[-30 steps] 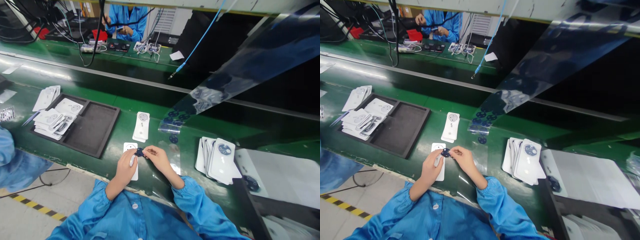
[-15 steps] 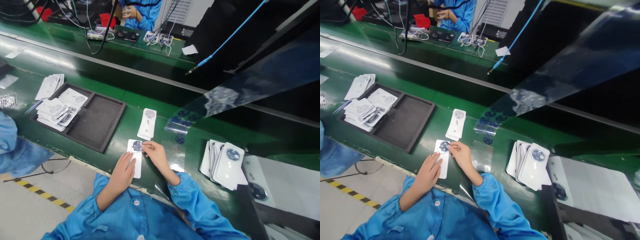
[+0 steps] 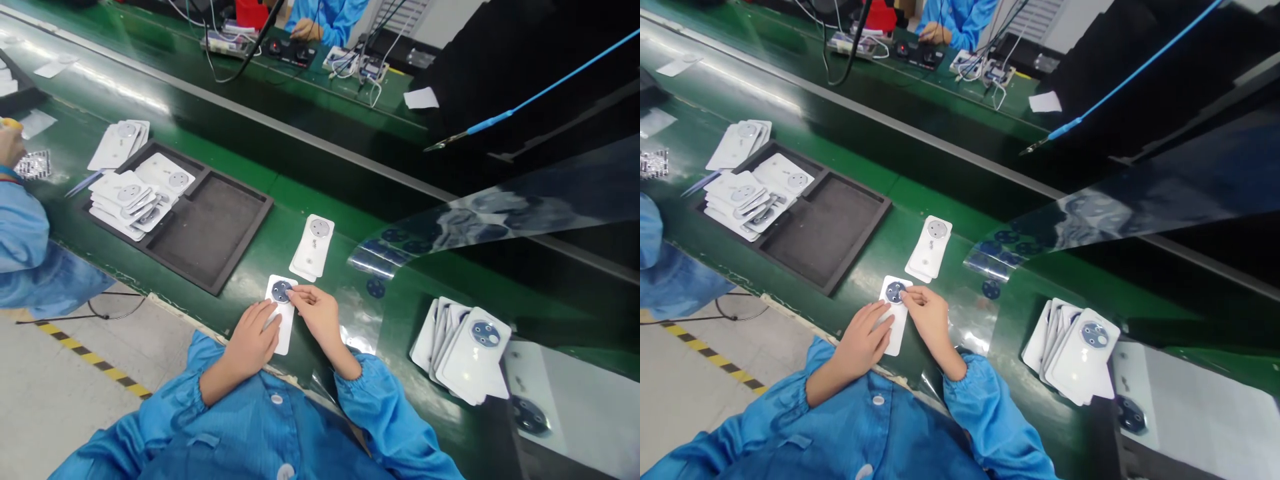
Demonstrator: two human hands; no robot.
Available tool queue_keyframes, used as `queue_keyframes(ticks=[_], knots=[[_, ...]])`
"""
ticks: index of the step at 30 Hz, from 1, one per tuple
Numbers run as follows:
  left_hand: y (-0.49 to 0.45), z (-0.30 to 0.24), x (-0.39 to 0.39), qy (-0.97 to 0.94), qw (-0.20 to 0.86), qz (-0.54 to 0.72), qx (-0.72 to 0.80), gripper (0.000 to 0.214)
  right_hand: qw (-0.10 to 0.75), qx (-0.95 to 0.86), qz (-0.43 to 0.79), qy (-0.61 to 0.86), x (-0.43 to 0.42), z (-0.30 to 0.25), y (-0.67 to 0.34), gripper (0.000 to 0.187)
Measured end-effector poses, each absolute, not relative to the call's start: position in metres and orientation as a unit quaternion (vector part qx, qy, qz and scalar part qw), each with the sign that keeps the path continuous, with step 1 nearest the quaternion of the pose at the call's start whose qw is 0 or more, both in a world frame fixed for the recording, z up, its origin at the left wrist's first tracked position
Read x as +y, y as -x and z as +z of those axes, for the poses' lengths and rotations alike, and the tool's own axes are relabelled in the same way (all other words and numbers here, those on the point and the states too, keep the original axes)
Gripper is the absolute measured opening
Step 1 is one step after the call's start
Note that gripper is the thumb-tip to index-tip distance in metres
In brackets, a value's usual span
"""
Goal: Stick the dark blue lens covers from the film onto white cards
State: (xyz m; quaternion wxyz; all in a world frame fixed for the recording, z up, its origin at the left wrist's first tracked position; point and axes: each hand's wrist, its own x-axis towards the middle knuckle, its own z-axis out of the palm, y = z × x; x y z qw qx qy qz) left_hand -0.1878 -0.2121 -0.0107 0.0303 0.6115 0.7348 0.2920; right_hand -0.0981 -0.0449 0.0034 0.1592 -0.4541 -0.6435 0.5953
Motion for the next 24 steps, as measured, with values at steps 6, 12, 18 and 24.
queue_keyframes(ticks=[6,12,18,24], knots=[[0.1876,-0.0110,-0.2120,-0.611,0.027,0.293,0.735,0.031,0.163,-0.654,0.582,0.455,-0.0468,0.0030,0.0970,0.030],[0.1876,-0.0112,-0.2111,-0.615,0.015,0.294,0.732,0.029,0.170,-0.662,0.578,0.446,-0.0466,0.0036,0.0975,0.029],[0.1873,-0.0111,-0.2104,-0.617,0.009,0.292,0.731,0.027,0.170,-0.658,0.584,0.445,-0.0460,0.0048,0.0985,0.030],[0.1879,-0.0105,-0.2107,-0.616,0.010,0.288,0.733,0.027,0.172,-0.655,0.591,0.439,-0.0459,0.0043,0.0975,0.031]])
